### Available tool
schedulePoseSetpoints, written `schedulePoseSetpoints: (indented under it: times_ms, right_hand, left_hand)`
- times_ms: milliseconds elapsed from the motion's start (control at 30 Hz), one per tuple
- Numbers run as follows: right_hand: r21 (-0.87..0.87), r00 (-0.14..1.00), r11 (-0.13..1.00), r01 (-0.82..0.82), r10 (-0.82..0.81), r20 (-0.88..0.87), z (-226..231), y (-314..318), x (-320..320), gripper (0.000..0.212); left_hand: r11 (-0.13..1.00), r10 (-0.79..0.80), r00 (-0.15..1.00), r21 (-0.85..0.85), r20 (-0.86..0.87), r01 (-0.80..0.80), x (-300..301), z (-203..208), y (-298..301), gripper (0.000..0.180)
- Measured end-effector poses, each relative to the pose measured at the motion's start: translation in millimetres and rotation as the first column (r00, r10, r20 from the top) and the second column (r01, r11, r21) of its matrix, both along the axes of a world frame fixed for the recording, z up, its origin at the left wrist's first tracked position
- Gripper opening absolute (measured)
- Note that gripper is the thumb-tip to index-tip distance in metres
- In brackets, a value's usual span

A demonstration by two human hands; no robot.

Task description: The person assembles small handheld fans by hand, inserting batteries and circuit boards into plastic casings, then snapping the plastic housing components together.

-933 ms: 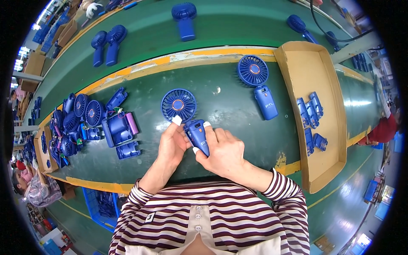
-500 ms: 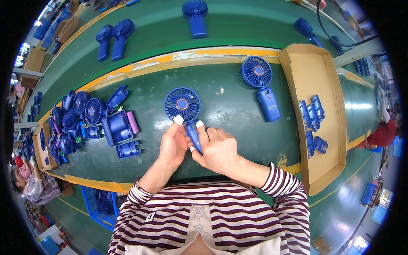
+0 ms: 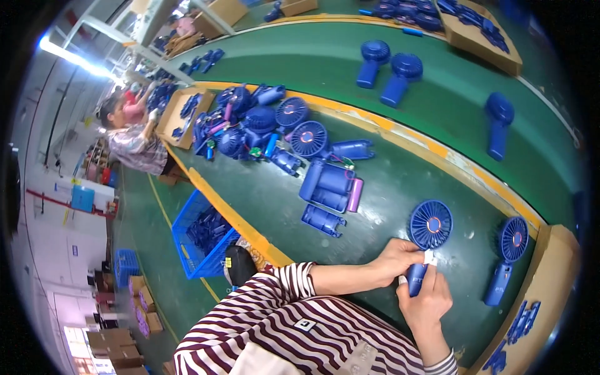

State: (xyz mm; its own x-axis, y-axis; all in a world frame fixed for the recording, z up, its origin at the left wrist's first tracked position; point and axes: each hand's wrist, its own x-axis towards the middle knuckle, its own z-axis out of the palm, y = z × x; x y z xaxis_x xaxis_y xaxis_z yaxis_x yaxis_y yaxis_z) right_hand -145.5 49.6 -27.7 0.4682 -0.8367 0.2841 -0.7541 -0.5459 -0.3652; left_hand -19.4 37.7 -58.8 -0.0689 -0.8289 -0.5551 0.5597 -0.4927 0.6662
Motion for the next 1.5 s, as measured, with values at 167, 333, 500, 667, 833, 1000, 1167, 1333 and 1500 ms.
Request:
schedulePoseSetpoints:
  times_ms: [167,333,500,667,833,1000,1167,1333,1500]
  right_hand:
    - [0.309,0.978,0.95,0.045,-0.105,0.181,-3,0,-8,0.036]
    - [0.919,0.706,0.382,-0.098,-0.624,0.335,-16,-1,-28,0.018]
    - [0.871,0.662,0.333,-0.362,-0.566,0.492,-27,-10,-16,0.031]
    - [0.832,0.665,0.444,-0.331,-0.516,0.54,-14,-14,-7,0.033]
    - [0.86,0.678,0.401,-0.317,-0.537,0.501,-8,-13,-15,0.021]
    - [0.853,0.656,0.403,-0.332,-0.551,0.516,-11,-7,-17,0.021]
    - [0.768,0.734,0.608,-0.203,-0.424,0.53,-5,-2,-15,0.023]
    - [0.394,0.874,0.919,-0.022,-0.173,0.454,12,4,-10,0.034]
    - [0.372,0.873,0.928,-0.024,-0.162,0.459,12,8,-13,0.037]
  left_hand:
    - [0.996,0.013,0.999,0.091,-0.03,-0.01,7,-4,4,0.017]
    - [0.998,-0.053,0.996,0.033,-0.066,0.055,5,-6,5,0.022]
    - [0.999,-0.04,0.999,-0.004,0.031,0.04,10,-9,1,0.015]
    - [0.981,-0.054,0.998,-0.186,-0.024,0.048,17,19,-6,0.021]
    - [0.983,-0.078,0.997,-0.17,-0.013,0.075,12,18,-5,0.024]
    - [0.98,-0.078,0.996,-0.182,0.033,0.083,10,18,0,0.025]
    - [0.962,-0.12,0.992,-0.25,-0.027,0.11,12,14,-1,0.036]
    - [0.874,-0.198,0.965,-0.476,-0.171,0.095,19,8,0,0.039]
    - [0.861,-0.196,0.959,-0.505,-0.206,0.067,18,7,0,0.04]
